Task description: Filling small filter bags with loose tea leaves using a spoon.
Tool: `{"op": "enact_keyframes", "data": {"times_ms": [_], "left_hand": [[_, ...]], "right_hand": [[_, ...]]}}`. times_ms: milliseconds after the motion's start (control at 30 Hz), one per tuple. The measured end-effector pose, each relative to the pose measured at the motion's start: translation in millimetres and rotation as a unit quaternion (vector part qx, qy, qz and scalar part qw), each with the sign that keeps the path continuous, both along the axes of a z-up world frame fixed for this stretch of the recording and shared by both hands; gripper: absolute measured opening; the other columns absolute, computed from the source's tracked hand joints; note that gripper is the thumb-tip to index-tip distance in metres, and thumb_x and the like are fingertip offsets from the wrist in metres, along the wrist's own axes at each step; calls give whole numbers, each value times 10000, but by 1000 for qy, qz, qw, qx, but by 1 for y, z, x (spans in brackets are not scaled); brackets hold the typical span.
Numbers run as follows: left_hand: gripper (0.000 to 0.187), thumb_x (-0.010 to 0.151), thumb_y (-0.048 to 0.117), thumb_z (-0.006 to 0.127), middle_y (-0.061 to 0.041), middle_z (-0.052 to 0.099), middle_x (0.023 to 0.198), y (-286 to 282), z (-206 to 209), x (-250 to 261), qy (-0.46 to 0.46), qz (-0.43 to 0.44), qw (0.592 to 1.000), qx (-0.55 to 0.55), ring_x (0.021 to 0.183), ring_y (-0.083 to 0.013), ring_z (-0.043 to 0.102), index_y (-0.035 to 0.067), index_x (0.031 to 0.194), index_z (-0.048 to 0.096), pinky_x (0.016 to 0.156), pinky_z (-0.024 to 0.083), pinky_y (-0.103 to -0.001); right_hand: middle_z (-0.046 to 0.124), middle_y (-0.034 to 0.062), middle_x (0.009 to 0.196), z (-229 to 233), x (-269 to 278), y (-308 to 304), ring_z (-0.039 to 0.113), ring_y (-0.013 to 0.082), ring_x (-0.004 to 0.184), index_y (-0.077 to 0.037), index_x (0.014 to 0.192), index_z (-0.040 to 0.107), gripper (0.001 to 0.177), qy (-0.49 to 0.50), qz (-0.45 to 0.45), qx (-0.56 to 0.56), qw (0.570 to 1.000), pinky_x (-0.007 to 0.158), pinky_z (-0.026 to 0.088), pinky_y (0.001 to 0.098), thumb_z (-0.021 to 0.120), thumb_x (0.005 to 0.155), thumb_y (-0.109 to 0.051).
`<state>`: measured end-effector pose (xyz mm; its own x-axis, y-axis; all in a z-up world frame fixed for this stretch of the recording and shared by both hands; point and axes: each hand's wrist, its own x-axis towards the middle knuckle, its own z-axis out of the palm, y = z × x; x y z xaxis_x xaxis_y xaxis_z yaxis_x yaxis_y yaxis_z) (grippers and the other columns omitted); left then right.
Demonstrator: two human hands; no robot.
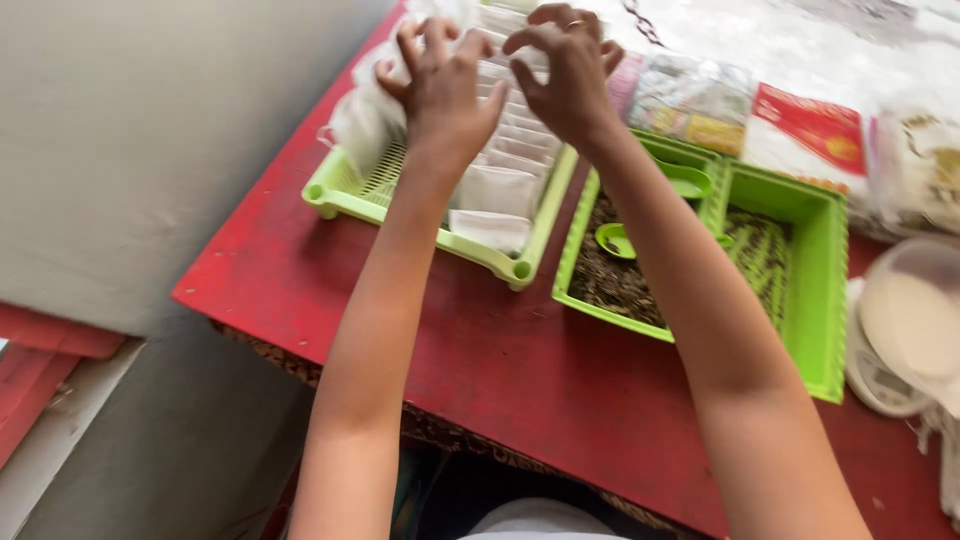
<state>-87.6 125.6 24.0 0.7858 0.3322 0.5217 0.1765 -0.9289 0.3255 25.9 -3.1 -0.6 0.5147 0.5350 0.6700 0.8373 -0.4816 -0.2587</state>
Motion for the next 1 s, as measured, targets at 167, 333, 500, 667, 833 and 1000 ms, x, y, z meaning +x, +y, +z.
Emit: {"op": "enact_keyframes", "data": {"times_ms": [167,333,500,667,833,1000], "left_hand": [[281,807,369,748,-98,536,1200,-129,-1,62,-27,-128,988,79,1221,-340,347,241,1049,685,949,293,-674],[239,786,351,746,-59,526,1157,-275,-20,102,-27,-244,959,140,1224,-298,363,266,997,673,941,252,-555],[351,801,370,763,-119,478,1291,-403,-44,107,5,-366,922,127,1361,-351,271,241,1119,686,1021,215,-644],[337,808,390,747,-91,507,1230,-501,-65,96,6,-450,886,114,1322,-329,301,226,1089,659,1019,242,-585],[243,873,468,691,-99,488,1273,-565,-89,94,51,-488,866,98,1333,-323,292,278,1016,642,1019,227,-603],[212,902,445,662,-66,483,1213,-595,-91,93,175,-513,838,61,1355,-329,267,287,1017,742,1075,183,-586]], "right_hand": [[630,-6,1138,13,-6,-148,507,281,1118,-289,1046,774,182,46,-103,38,993,753,275,476,702,911,-191],[589,-31,1098,-2,-16,-298,479,243,1083,-289,1044,778,218,73,-240,53,967,729,235,436,623,916,-206],[646,20,1156,-28,-33,-432,519,321,1092,-247,1051,793,187,78,-371,25,925,738,280,502,684,906,-288],[607,51,1237,-45,-70,-532,485,318,1205,-313,1015,764,146,164,-484,23,859,868,271,544,645,937,-281],[571,91,1254,-85,-75,-603,449,359,1210,-380,1011,750,105,262,-585,-33,767,879,265,532,662,955,-383],[434,182,1569,-105,-75,-622,310,405,1404,-273,1133,737,447,386,-604,-135,684,1072,187,695,620,927,-653]]}}
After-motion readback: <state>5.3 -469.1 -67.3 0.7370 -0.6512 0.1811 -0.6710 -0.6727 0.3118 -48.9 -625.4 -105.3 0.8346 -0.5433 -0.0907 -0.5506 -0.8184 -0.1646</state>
